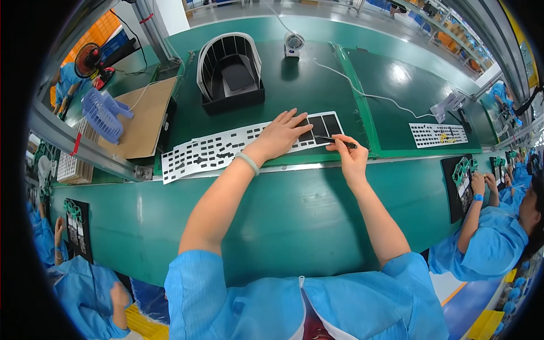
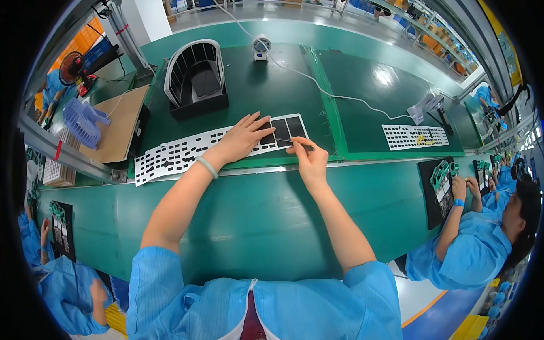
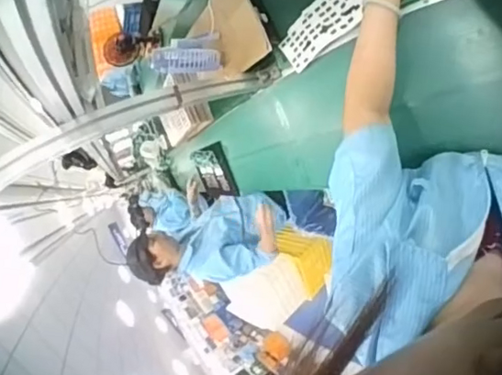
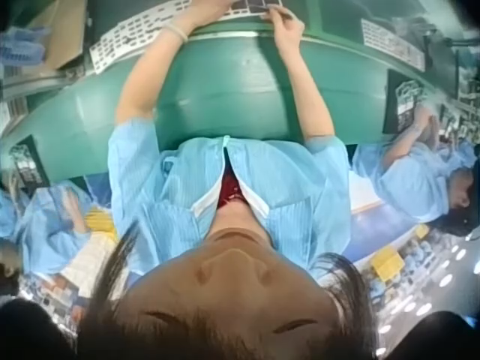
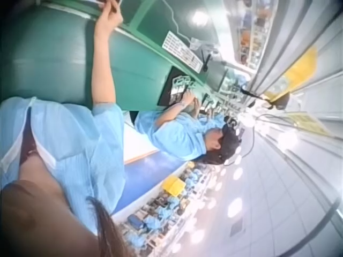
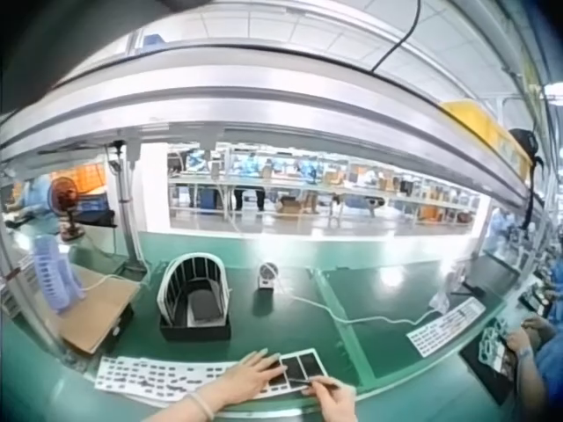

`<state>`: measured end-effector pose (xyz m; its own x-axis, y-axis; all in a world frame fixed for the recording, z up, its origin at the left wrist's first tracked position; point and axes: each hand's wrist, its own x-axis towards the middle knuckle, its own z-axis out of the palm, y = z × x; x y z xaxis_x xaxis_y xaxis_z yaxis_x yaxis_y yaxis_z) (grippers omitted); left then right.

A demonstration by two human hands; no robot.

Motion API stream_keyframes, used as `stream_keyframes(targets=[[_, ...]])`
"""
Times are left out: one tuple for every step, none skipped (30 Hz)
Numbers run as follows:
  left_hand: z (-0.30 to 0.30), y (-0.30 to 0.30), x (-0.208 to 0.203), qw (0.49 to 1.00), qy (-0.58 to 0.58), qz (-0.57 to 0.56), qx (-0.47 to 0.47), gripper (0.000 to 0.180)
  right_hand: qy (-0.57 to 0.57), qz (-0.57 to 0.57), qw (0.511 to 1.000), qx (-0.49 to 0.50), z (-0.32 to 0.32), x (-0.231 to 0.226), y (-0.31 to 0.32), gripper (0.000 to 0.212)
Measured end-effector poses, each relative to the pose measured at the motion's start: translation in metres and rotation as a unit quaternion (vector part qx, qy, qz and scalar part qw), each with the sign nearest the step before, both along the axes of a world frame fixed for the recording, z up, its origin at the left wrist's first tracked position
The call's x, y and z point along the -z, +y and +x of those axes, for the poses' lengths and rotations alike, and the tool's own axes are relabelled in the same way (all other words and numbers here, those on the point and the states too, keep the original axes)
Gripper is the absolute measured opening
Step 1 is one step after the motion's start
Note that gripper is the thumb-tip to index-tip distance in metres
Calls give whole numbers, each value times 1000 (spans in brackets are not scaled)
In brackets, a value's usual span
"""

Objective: The person applies small adhesive strips to electronic components on a circuit board using tweezers.

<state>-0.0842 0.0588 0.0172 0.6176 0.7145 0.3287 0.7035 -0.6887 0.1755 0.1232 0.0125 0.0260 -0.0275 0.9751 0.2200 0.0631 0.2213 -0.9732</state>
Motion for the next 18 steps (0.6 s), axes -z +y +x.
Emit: stream_keyframes(targets=[[1,0,0,1000,0,-2,1,41,0,-2,1000,1,1,0,0,19],[1,1,0,1000,4,1,0,41,-3,-5,1000,4,2,0,2,19],[2,0,-1,1000,8,4,0,41,-6,-9,1000,7,3,0,1,19],[3,0,-2,1000,8,1,2,41,-6,-11,1000,9,4,-1,-1,19],[5,0,-4,1000,14,6,3,41,88,-64,993,-34,5,-4,-4,19],[5,1,-5,1000,20,11,2,40,181,-114,974,-79,3,-8,-5,19],[4,2,-1,1000,-1,0,1,40,203,-124,963,-125,-5,-11,-20,20],[2,6,2,1000,0,0,-2,40,227,-125,950,-173,-12,-14,-36,20],[0,7,6,1000,-9,6,3,40,245,-146,939,-191,-18,-24,-55,20],[1,4,3,1000,-18,11,10,40,263,-167,928,-207,-20,-33,-69,19],[1,3,-1,999,-23,20,11,41,264,-170,926,-209,-18,-35,-73,19],[1,1,-4,1000,-20,17,4,41,280,-175,925,-188,-15,-37,-76,19],[0,2,-7,998,-11,59,6,43,295,-180,923,-170,-12,-37,-79,19],[-3,-1,-10,995,1,101,6,44,310,-160,922,-169,-11,-34,-78,19],[-8,-6,-16,990,-1,138,-3,46,313,-163,921,-166,-10,-33,-78,19],[-11,-12,-20,990,7,137,-21,46,314,-165,920,-165,-9,-32,-78,19],[-16,-22,-23,988,-49,137,-42,46,313,-156,925,-148,-8,-34,-79,19],[-23,-37,-28,983,-99,139,-72,45,315,-151,926,-141,-8,-35,-81,20]])
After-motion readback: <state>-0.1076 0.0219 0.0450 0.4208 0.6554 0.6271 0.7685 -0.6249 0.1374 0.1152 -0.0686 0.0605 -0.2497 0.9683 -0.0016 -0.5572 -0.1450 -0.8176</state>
